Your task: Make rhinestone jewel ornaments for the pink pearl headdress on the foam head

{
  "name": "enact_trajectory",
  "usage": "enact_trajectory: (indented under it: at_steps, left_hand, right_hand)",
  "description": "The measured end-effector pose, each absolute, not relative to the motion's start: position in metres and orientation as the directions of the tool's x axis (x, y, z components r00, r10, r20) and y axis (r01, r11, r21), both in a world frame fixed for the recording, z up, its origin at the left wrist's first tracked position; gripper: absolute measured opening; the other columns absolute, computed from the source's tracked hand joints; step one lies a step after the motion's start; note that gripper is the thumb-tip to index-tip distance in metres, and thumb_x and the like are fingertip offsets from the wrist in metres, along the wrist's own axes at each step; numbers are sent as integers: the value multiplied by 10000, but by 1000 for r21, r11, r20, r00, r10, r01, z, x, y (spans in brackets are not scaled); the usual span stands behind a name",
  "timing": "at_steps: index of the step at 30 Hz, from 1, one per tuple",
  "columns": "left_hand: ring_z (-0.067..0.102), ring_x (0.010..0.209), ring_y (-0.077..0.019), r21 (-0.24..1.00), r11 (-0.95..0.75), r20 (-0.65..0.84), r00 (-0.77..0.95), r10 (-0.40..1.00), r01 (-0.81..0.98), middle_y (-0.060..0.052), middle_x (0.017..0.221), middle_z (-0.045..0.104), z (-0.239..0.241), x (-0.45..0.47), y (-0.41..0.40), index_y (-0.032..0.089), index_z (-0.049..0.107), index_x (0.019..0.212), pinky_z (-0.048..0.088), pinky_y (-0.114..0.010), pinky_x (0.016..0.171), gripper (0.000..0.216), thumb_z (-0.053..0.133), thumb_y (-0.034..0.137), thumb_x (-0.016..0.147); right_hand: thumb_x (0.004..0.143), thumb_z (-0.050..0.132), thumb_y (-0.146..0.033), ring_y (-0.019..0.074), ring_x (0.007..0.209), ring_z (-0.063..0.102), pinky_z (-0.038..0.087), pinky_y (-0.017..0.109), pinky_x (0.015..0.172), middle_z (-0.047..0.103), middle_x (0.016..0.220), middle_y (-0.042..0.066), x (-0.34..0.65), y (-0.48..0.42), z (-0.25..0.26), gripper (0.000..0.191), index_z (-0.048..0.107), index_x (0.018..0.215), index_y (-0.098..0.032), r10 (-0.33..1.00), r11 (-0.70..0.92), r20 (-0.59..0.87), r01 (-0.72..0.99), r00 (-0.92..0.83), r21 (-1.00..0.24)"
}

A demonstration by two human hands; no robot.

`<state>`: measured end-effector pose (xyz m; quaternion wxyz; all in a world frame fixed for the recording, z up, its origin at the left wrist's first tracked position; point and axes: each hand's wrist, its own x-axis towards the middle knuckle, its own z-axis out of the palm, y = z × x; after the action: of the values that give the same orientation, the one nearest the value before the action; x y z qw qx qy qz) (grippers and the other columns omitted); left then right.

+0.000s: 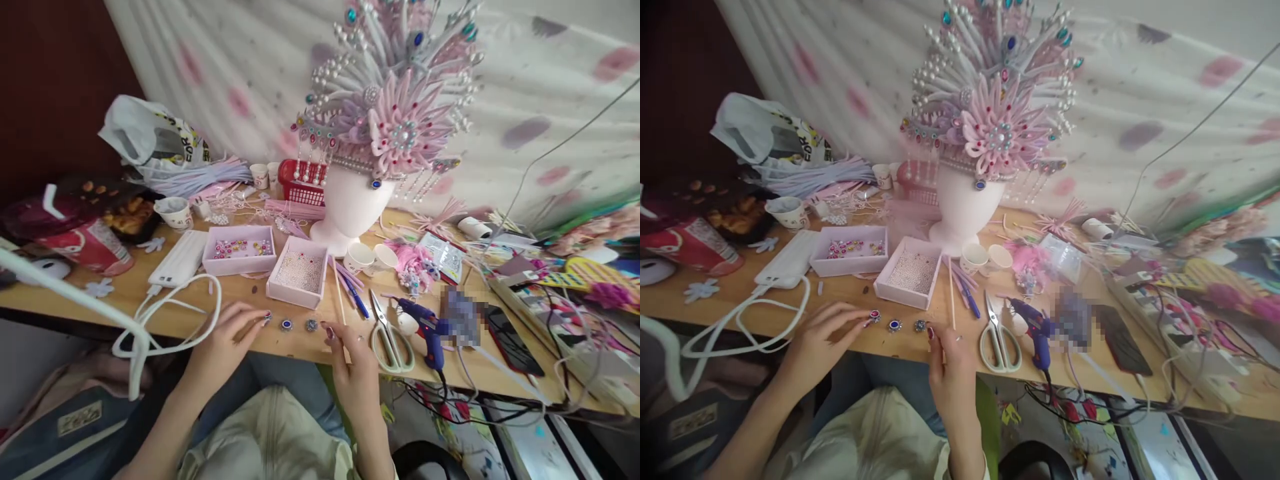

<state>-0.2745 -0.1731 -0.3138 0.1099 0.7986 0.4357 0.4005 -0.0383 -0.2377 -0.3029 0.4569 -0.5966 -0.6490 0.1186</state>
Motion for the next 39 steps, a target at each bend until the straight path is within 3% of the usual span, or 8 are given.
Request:
enact_trajectory:
  at_steps: [5, 10, 15, 21, 24, 28, 33, 39]
  left_hand:
    - [624, 869, -239, 422, -672, 467, 490, 736, 609, -57, 943, 716, -322, -241, -169, 153, 719, 1082, 478, -375, 780, 161, 656, 161, 934]
    - [616, 833, -242, 413, -674, 440, 514, 736, 613, -23, 883, 730, -319, -232, -164, 177, 726, 942, 422, -376, 737, 123, 741, 93, 854]
    - [633, 832, -233, 405, -671, 417, 527, 740, 621, 4, 875, 737, -314, -232, -161, 179, 718, 928, 418, -374, 729, 183, 798, 79, 797]
    - [661, 842, -197, 577, -669, 531, 407, 743, 468, -10, 921, 751, -308, -234, -157, 182, 700, 942, 469, -346, 752, 124, 737, 94, 862]
    - [677, 875, -167, 655, -669, 593, 311, 743, 351, -25, 950, 748, -300, -237, -159, 183, 687, 975, 503, -303, 792, 89, 699, 129, 906]
    - [678, 858, -156, 645, -695, 645, 260, 718, 319, -15, 912, 744, -290, -239, -162, 187, 677, 965, 493, -293, 799, 123, 748, 144, 875]
    - [676, 815, -158, 619, -716, 670, 257, 696, 324, -16, 871, 739, -286, -238, -164, 182, 679, 932, 482, -303, 758, 81, 746, 187, 887]
    - [663, 789, -164, 633, -707, 660, 259, 706, 314, -21, 865, 734, -291, -234, -167, 189, 676, 959, 485, -326, 751, 75, 726, 212, 908]
  right_hand:
    - [986, 484, -181, 178, 782, 700, 551, 290, 707, 713, 1016, 80, -46, -233, -315, 226, 632, 1158, -188, 921, 216, 378, 693, 89, -688]
    - [995, 479, -174, 174, 795, 688, 556, 268, 688, 699, 992, 65, -40, -229, -318, 203, 613, 1146, -204, 928, 222, 368, 692, 67, -687]
    - [997, 501, -178, 179, 806, 688, 547, 248, 652, 706, 961, 53, -39, -221, -323, 183, 623, 1125, -228, 908, 277, 417, 709, 26, -648]
    - [998, 528, -214, 162, 767, 658, 523, 253, 658, 690, 972, 56, -53, -214, -316, 162, 630, 1123, -228, 905, 305, 424, 637, 38, -708]
    - [1038, 482, -300, 152, 744, 633, 492, 251, 656, 673, 888, 34, -61, -216, -305, 188, 639, 1117, -231, 948, 218, 301, 486, 100, -847]
    - [1071, 353, -495, 136, 619, 526, 429, 250, 572, 590, 725, 5, -74, -218, -296, 417, 656, 1032, -212, 997, -30, -24, 79, 68, -996]
    - [995, 476, -627, 121, 576, 515, 390, 235, 528, 558, 662, -16, -83, -214, -298, 454, 643, 928, -210, 981, -193, -174, -299, -90, -934]
    - [911, 608, -658, 108, 560, 497, 375, 210, 503, 530, 627, -27, -84, -210, -305, 456, 636, 843, -208, 956, -284, -219, -433, -194, -856]
